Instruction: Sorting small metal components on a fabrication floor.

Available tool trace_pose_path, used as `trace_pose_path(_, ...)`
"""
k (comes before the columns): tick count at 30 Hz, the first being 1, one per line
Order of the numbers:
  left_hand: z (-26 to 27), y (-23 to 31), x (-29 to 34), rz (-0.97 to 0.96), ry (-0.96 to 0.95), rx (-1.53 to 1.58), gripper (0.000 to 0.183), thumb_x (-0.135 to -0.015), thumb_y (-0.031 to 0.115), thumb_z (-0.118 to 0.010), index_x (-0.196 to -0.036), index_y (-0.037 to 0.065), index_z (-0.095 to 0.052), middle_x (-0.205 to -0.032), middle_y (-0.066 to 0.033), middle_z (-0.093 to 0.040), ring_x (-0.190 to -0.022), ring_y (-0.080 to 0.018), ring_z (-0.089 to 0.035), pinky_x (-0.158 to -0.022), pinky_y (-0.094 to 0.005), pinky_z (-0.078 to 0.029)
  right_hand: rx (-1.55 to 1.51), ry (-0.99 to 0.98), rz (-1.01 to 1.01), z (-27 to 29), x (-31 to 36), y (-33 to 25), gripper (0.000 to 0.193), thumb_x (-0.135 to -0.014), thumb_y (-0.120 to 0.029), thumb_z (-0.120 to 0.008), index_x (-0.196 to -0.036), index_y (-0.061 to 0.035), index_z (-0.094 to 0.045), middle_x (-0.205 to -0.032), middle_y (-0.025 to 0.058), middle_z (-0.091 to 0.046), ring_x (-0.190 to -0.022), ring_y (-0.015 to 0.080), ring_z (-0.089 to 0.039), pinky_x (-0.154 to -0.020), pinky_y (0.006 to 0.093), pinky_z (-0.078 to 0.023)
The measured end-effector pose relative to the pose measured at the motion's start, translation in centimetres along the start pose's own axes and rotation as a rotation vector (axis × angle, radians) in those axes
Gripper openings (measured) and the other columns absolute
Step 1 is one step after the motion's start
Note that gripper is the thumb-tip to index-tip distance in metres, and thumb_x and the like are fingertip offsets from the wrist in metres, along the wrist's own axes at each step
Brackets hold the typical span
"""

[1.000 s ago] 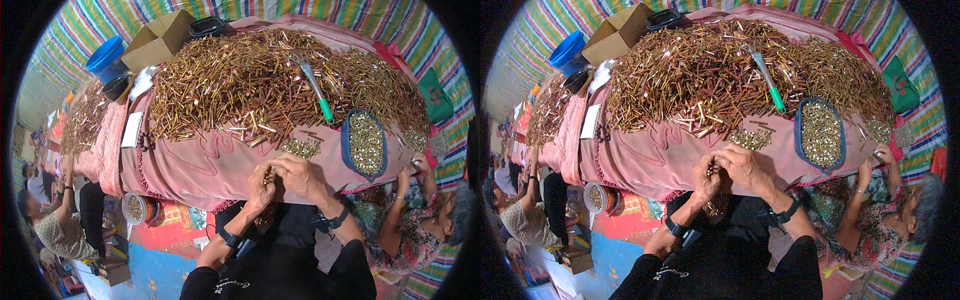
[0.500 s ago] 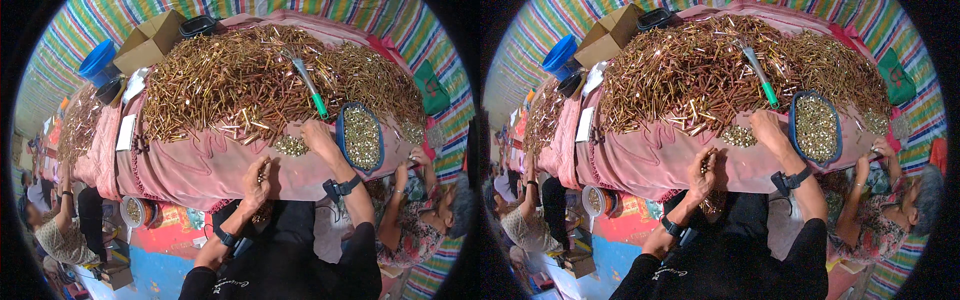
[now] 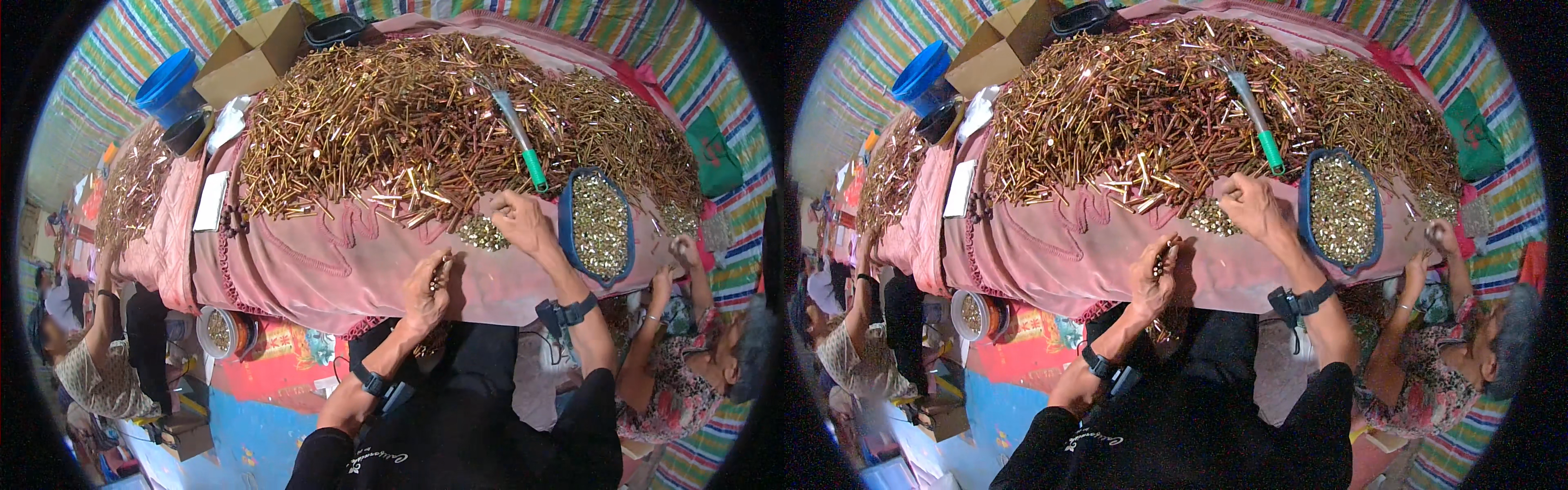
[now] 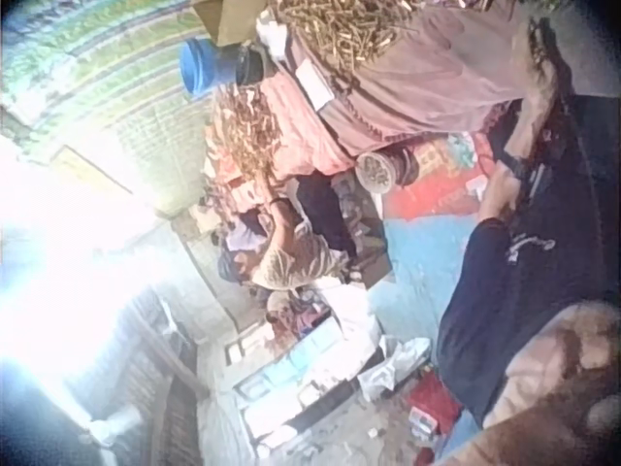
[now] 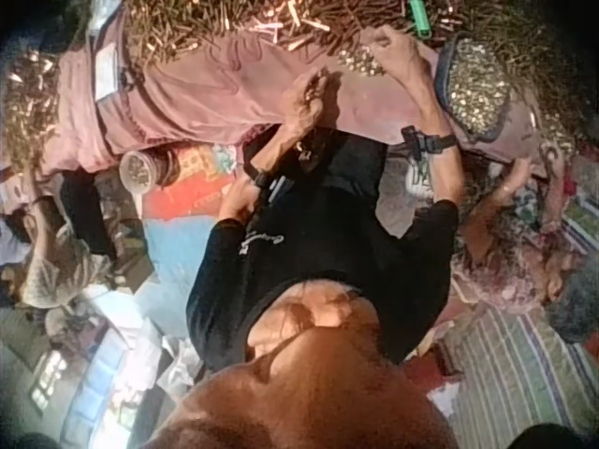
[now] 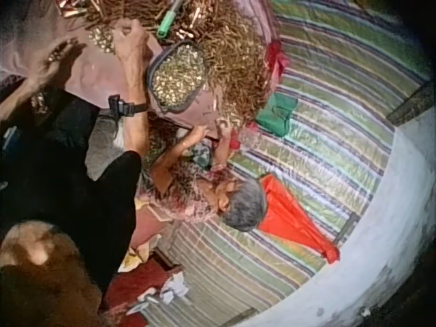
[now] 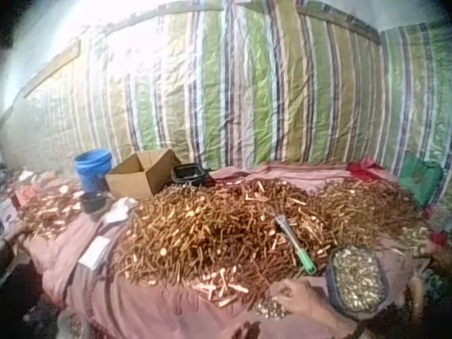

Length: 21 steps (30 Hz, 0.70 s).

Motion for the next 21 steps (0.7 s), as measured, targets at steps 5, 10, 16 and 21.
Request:
trace_pose_path(5,0.0,0.1,-0.2,-0.036,-0.027,-0.036,0.025,-0.094,0.001,-0.062,-0.119,0.001,-0.064,-0.1,-0.0169,-0.071,-0.09,-0.0262,-0.072,-0.078,-0.0322,-0.055,-0.454,-0.205,-0.047,-3.2,3.1,-1.7,0.034,-0.092,-0.013,-0.062,-0.121,0.0055,-0.065,-0.085,0.0049,-0.069,-0.071,0.0095,-0.062,-0.063,0.0253,-0.052)
trace_pose_path(10,-0.1,0.2,-0.1,-0.05,-0.063,-0.045,0.032,-0.088,-0.005,-0.061,-0.12,0.001,-0.061,-0.1,-0.0172,-0.069,-0.086,-0.0303,-0.069,-0.074,-0.0345,-0.054,-0.69,-0.278,0.021,-6.4,5.1,-2.8,0.03,-0.1,-0.016,-0.058,-0.125,0.0002,-0.062,-0.093,0.0028,-0.067,-0.079,0.0076,-0.061,-0.067,0.0222,-0.051)
trace_pose_path(16,0.1,-0.1,0.2,-0.074,-0.063,-0.011,0.042,-0.076,-0.013,-0.053,-0.115,0.0,-0.06,-0.089,-0.0133,-0.064,-0.075,-0.0288,-0.064,-0.068,-0.0336,-0.052,-0.431,-0.149,0.321,-6.5,5.3,-4.8,0.017,-0.093,-0.002,-0.063,-0.109,0.0022,-0.068,-0.092,0.0044,-0.064,-0.082,0.0131,-0.062,-0.073,0.0263,-0.051)
trace_pose_path(21,0.0,0.0,0.0,-0.047,-0.064,-0.045,0.029,-0.079,-0.01,-0.052,-0.104,-0.001,-0.062,-0.08,-0.0136,-0.062,-0.068,-0.023,-0.062,-0.064,-0.0325,-0.051,-0.291,-0.041,0.392,-5.7,5.9,-5.8,0.014,-0.087,0.0,-0.068,-0.101,0.0017,-0.07,-0.087,0.0061,-0.064,-0.081,0.0161,-0.062,-0.072,0.0294,-0.051)
Point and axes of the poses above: each hand's wrist, its own x-axis away from the middle knuckle, its own z-axis out of the back of the hand, y = z × x, the point moved 6 cm from there along -x, towards the middle knuckle
